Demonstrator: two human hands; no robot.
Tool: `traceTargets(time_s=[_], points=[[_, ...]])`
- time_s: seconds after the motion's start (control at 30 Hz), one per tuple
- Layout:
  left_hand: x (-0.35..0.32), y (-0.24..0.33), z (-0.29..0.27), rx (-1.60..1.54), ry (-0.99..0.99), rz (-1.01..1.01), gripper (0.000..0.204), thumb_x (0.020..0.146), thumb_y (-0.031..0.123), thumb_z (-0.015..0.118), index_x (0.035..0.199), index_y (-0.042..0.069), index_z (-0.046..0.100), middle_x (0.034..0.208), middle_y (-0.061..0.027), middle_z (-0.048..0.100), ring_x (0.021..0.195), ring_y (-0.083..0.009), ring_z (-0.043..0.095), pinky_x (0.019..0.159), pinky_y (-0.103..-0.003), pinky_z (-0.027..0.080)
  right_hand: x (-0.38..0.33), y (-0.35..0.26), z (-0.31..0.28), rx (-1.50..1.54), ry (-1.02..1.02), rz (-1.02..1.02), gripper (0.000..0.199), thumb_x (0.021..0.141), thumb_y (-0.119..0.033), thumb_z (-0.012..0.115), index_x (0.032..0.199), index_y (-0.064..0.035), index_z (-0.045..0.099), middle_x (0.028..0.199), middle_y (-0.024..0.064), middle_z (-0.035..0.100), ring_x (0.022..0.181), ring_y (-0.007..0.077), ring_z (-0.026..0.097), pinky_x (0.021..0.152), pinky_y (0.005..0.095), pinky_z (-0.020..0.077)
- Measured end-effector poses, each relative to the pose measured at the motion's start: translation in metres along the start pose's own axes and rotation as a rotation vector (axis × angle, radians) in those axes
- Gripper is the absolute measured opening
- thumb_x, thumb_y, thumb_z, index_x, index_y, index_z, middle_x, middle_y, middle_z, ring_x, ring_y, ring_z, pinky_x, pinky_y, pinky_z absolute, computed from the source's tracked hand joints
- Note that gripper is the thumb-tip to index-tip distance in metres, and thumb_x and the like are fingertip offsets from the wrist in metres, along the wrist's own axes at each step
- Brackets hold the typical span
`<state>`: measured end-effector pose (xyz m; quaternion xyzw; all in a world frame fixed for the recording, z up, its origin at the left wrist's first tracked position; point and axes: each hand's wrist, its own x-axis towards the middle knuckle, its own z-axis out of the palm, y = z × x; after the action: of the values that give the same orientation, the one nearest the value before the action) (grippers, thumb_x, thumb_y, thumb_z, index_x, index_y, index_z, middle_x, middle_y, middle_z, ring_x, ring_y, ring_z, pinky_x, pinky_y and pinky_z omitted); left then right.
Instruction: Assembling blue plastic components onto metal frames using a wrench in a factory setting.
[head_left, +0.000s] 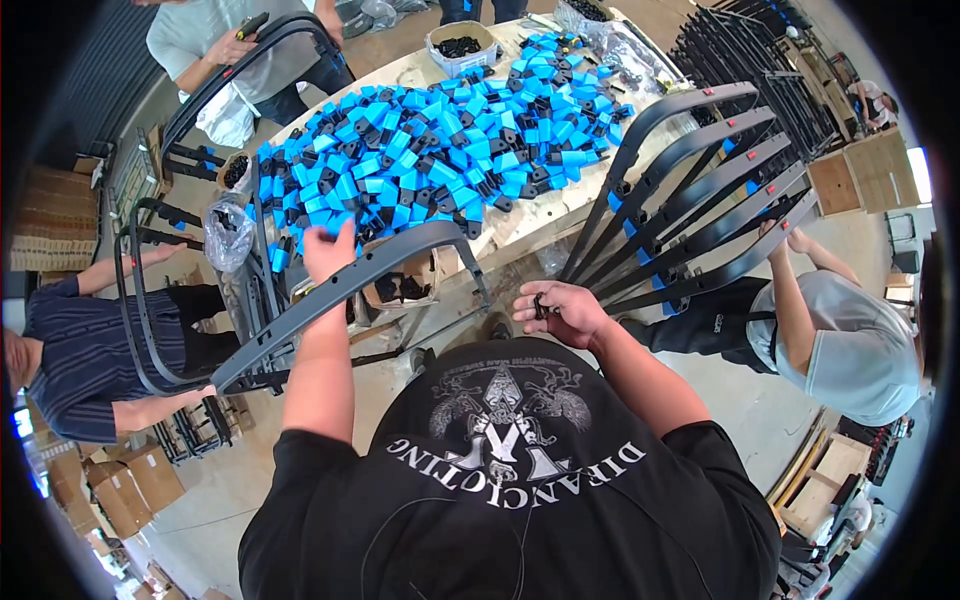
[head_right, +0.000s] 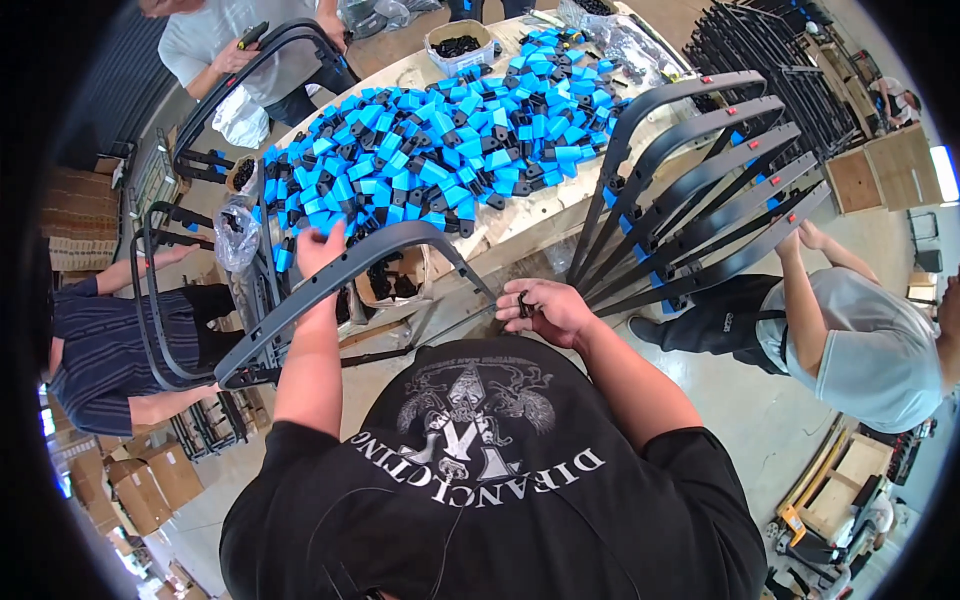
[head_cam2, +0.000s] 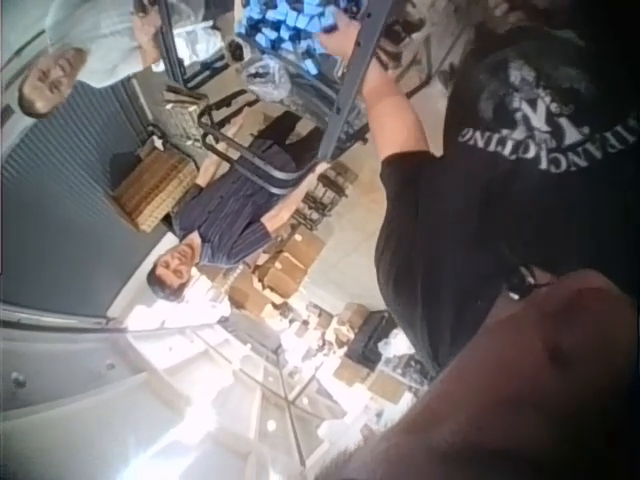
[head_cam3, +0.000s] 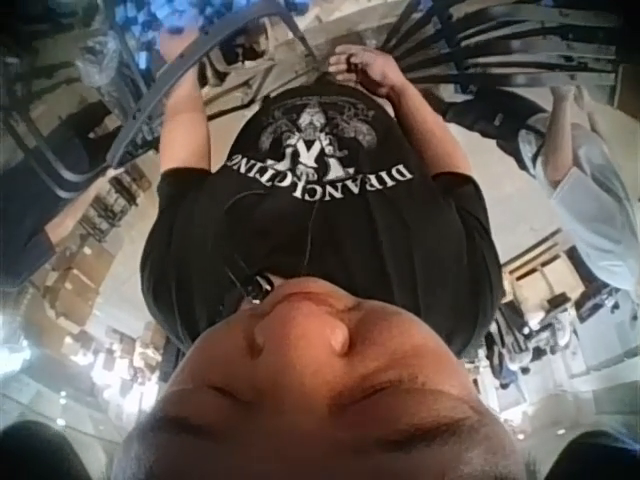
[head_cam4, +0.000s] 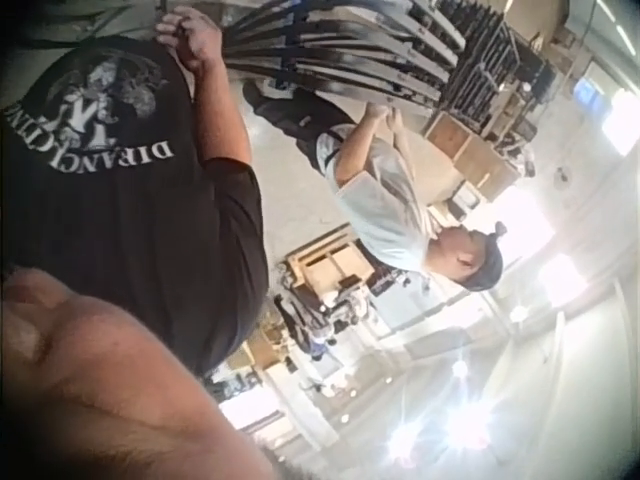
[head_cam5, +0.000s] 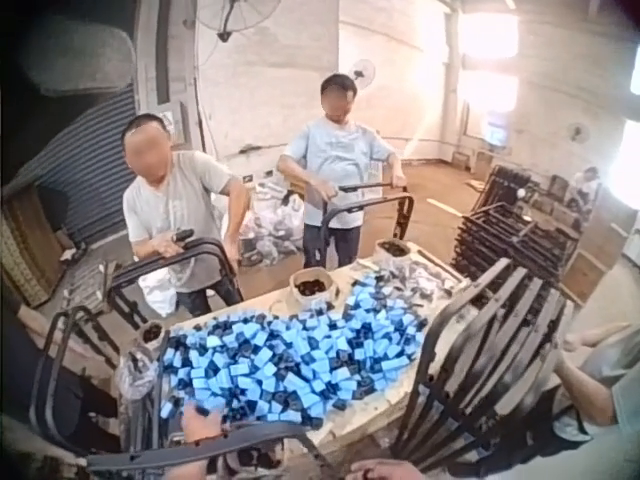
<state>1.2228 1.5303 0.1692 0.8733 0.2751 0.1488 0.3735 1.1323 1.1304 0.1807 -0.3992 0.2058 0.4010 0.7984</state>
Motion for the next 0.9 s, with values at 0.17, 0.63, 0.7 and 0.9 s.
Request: traceTargets(time_s=[0.17, 0.63, 0.7, 0.9], points=[[-0.089, -0.012, -0.045, -1.168, -0.676, -0.568, 0.025, 0.088, 0.024, 0.069, 0.101, 0.004, 0.059, 0.085, -0.0067, 0.066, 0.075, -0.0206, 0.063, 0.068, -0.034, 0.051, 0.019, 0.003, -0.011, 0.044, -0.118, 0.019, 0.032, 0.097, -0.01, 0.043, 0.125, 0.0016, 0.052, 0.111, 0.0173, 0.066, 0.097, 0.0294, 0.068, 0.072, 0.039, 0.0545], [-0.137, -0.005, -0.032, -1.03, -1.553, -0.387, 0.049, 0.086, 0.007, 0.071, 0.132, -0.001, 0.054, 0.108, -0.0146, 0.069, 0.1, -0.0298, 0.072, 0.081, -0.038, 0.06, 0.018, 0.043, 0.036, 0.15, -0.163, -0.065, 0.006, 0.095, -0.011, 0.056, 0.099, -0.0072, 0.054, 0.067, -0.0015, 0.043, 0.055, 0.0112, 0.04, 0.047, 0.0269, 0.0302], [-0.142, -0.012, -0.022, -1.006, -1.538, -0.336, 0.048, 0.087, 0.007, 0.071, 0.131, 0.0, 0.054, 0.108, -0.0136, 0.069, 0.101, -0.029, 0.072, 0.082, -0.038, 0.06, 0.012, 0.046, 0.046, 0.104, -0.1, -0.052, 0.007, 0.094, -0.009, 0.06, 0.098, -0.0077, 0.054, 0.067, -0.0024, 0.043, 0.055, 0.0103, 0.041, 0.047, 0.0261, 0.0301], [-0.168, -0.003, -0.016, -0.71, -1.258, -0.363, 0.038, 0.082, 0.011, 0.072, 0.115, 0.002, 0.055, 0.093, -0.0079, 0.067, 0.069, -0.0175, 0.067, 0.056, -0.033, 0.053, 0.021, 0.06, 0.059, -0.069, 0.249, -0.108, 0.016, 0.099, -0.019, 0.065, 0.101, -0.0096, 0.052, 0.067, -0.0034, 0.042, 0.051, 0.0085, 0.038, 0.043, 0.0246, 0.0262]])
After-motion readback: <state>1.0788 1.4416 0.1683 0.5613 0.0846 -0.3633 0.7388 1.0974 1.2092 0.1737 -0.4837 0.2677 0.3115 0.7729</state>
